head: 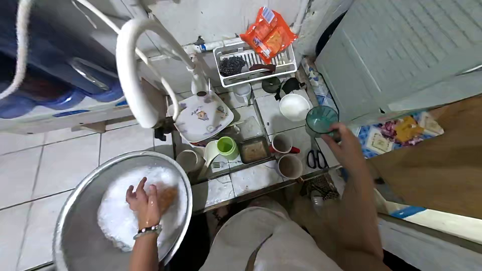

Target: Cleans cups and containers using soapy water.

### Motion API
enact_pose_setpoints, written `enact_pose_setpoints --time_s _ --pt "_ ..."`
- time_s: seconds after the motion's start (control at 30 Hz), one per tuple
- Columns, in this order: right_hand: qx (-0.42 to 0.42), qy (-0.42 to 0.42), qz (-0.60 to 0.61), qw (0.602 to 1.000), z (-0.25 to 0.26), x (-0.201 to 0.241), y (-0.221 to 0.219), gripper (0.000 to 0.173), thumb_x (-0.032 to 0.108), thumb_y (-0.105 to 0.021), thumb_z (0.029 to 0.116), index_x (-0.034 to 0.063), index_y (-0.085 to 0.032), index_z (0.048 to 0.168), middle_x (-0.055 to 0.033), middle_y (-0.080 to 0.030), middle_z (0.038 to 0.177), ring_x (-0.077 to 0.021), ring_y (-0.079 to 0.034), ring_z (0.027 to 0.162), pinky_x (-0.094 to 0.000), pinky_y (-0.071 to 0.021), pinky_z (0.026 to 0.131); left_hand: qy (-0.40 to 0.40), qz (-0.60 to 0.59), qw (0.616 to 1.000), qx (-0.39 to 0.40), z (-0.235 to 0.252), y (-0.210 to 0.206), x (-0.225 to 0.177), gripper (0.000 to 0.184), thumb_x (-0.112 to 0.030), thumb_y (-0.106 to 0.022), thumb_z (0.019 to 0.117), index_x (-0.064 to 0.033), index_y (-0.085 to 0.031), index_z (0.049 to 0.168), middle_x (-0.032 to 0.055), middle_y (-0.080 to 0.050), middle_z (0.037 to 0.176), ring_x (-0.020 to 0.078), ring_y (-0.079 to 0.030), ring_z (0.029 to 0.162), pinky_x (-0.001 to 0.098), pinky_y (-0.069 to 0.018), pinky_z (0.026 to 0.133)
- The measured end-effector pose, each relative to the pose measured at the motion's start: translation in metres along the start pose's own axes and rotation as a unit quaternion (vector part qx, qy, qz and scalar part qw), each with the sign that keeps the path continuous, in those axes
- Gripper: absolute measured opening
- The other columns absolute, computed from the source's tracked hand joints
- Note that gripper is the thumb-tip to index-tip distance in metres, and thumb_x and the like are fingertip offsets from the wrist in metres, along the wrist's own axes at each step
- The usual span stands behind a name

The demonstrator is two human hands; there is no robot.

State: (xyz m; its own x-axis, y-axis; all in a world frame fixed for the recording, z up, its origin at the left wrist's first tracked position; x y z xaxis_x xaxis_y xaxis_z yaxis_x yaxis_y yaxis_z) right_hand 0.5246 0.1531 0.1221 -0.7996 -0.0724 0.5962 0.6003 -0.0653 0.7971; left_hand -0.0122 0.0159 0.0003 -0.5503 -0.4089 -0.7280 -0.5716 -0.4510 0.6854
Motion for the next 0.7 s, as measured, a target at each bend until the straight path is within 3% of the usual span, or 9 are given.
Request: enact_pose_setpoints --time_s 0.07,0.17,0.23,0.3,0.37,0.47,0.53,0.63,0.7 --pt "-0.01 0.037 0.074 0.997 -0.002 0.033 0.005 0.032 0.013 -0.075 0.0908 -0.0051 -0.057 0.111 -0.0121 -0.056 0.082 -0.0173 -0.052 0.067 -0.0368 -0.0473 0.063 -0.017 -0.028 0.999 0.006 -0.006 0.007 -0.015 0.061 -0.034 -0.037 0.1042 0.0119 -0.047 0.143 0.046 -0.018 0.156 0.0623 -0.017 0.146 0.0659 -0.0169 0.119" --pt "0.04 0.008 0.306 0.951 0.002 0.077 -0.031 0.02 0.008 -0.063 0.0937 0.0047 -0.054 0.111 0.0033 -0.06 0.083 -0.001 -0.056 0.062 -0.0217 -0.0529 0.06 0.013 -0.116 0.993 0.018 -0.016 0.019 -0.028 0.061 -0.036 -0.029 0.1064 0.01 -0.05 0.141 0.0407 -0.024 0.157 0.0509 -0.018 0.15 0.0559 -0.0161 0.123" --pt "0.108 -0.111 0.486 0.86 0.007 0.098 -0.081 0.011 0.019 -0.045 0.1063 0.0139 -0.053 0.112 0.0094 -0.058 0.074 0.0002 -0.052 0.057 -0.019 -0.0487 0.056 0.023 -0.16 0.986 0.031 -0.02 0.025 -0.025 0.062 -0.034 -0.021 0.1086 0.0104 -0.047 0.143 0.037 -0.03 0.157 0.0454 -0.022 0.151 0.0512 -0.0172 0.124" --pt "0.141 -0.261 0.626 0.722 0.011 0.112 -0.136 0.029 0.039 -0.041 0.1105 0.0178 -0.058 0.1 0.0085 -0.059 0.064 0.0005 -0.055 0.052 -0.0162 -0.0503 0.053 0.049 -0.197 0.978 0.053 -0.024 0.031 -0.015 0.07 -0.041 -0.011 0.1089 0.0073 -0.045 0.146 0.029 -0.036 0.159 0.0381 -0.027 0.152 0.0504 -0.0224 0.122" --pt "0.146 -0.347 0.706 0.6 0.01 0.126 -0.174 0.033 0.04 -0.04 0.1102 0.0119 -0.057 0.111 -0.001 -0.066 0.082 -0.0085 -0.067 0.072 -0.0249 -0.0594 0.069 0.096 -0.242 0.962 0.075 -0.032 0.043 -0.014 0.079 -0.05 -0.004 0.1063 0.0028 -0.044 0.149 0.0243 -0.034 0.161 0.0365 -0.027 0.151 0.0579 -0.0247 0.118" --pt "0.129 -0.377 0.756 0.519 0.001 0.15 -0.205 0.03 0.031 -0.031 0.1123 0.0108 -0.053 0.115 -0.0055 -0.068 0.09 -0.0123 -0.071 0.077 -0.025 -0.0612 0.067 0.187 -0.328 0.924 0.055 -0.046 0.059 -0.014 0.086 -0.055 0.002 0.1048 0.0019 -0.049 0.145 0.0205 -0.044 0.155 0.0329 -0.041 0.141 0.0563 -0.035 0.11" --pt "0.156 -0.37 0.748 0.529 -0.009 0.165 -0.213 0.031 0.029 -0.029 0.1121 0.0107 -0.053 0.116 -0.0068 -0.068 0.089 -0.0136 -0.072 0.075 -0.0255 -0.0614 0.063 0.228 -0.36 0.903 0.054 -0.054 0.067 -0.011 0.082 -0.053 -0.001 0.1067 0.0017 -0.05 0.142 0.0179 -0.049 0.15 0.0285 -0.049 0.135 0.0514 -0.0416 0.105" --pt "0.304 -0.291 0.649 0.633 -0.022 0.197 -0.219 0.041 0.04 -0.03 0.1129 0.0096 -0.057 0.117 -0.0023 -0.068 0.083 -0.0092 -0.068 0.072 -0.0259 -0.0593 0.067 0.201 -0.38 0.896 0.11 -0.059 0.077 -0.013 0.069 -0.044 -0.009 0.1092 0.0018 -0.051 0.14 0.0144 -0.058 0.139 0.0223 -0.061 0.12 0.0423 -0.0509 0.096" --pt "0.406 -0.169 0.561 0.701 -0.033 0.24 -0.224 0.031 0.03 -0.03 0.1136 0.0133 -0.055 0.108 0.0094 -0.054 0.062 0.0016 -0.048 0.049 -0.0145 -0.0463 0.05 0.132 -0.406 0.892 0.145 -0.054 0.083 -0.016 0.061 -0.045 -0.029 0.1056 0.0012 -0.047 0.141 0.0109 -0.064 0.131 0.0196 -0.067 0.111 0.0385 -0.0574 0.09"
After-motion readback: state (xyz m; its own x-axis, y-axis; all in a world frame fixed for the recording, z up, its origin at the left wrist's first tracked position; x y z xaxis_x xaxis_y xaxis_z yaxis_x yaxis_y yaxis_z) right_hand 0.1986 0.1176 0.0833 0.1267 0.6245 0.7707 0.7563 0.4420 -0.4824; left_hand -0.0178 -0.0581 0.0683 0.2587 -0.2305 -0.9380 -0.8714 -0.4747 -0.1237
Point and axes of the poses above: each hand's wrist, its own z-axis towards the middle knuckle, its own y-axis out of the back of the hand, x = y × z, the point moved 2 cm from there along z, towards the middle knuckle
